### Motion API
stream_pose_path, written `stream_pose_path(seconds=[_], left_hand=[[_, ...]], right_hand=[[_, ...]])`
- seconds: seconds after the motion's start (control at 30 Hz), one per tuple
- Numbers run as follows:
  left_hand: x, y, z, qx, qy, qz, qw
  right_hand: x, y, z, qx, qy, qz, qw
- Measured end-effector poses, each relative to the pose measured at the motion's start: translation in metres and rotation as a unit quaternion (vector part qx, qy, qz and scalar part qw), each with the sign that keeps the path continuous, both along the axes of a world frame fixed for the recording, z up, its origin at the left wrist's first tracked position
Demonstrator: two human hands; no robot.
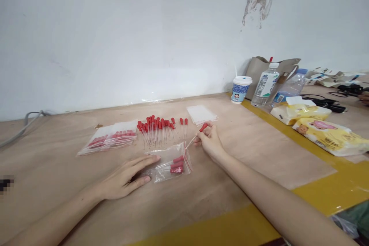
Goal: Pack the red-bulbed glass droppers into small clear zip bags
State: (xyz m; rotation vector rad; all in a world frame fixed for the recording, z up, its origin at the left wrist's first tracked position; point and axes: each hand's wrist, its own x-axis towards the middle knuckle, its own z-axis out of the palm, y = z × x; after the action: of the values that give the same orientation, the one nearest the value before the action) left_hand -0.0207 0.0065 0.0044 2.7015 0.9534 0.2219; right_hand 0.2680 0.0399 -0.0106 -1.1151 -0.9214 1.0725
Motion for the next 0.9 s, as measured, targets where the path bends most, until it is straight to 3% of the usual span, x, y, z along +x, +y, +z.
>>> stream_pose_path(seconds=[0.3,0.43,0.57,0.8,0.9], left_hand=[[0.000,-0.004,-0.001,-0.007,-0.004,0.004,1.000],[0.001,-0.003,-0.001,-0.007,-0.007,-0.004,1.000],[0.002,-0.005,0.001,-0.005,-0.007,-0.005,1.000],[0.002,-0.005,0.001,-0.006,-0.003,-0.005,1.000],[0.002,-0.005,0.001,-0.009,-0.009,-0.007,1.000]], right_hand=[[-0.010,-0.021,-0.002,-0.052,0.025,0.095,0.994],[0.000,-0.020,-0.002,-0.055,-0.068,0.178,0.980],[0.007,-0.018,-0.004,-0.023,-0.193,0.254,0.947],[0.005,-0.013,-0.007,0.041,-0.322,0.249,0.913],[0.004,-0.015,-0.004,0.067,-0.394,0.207,0.893]])
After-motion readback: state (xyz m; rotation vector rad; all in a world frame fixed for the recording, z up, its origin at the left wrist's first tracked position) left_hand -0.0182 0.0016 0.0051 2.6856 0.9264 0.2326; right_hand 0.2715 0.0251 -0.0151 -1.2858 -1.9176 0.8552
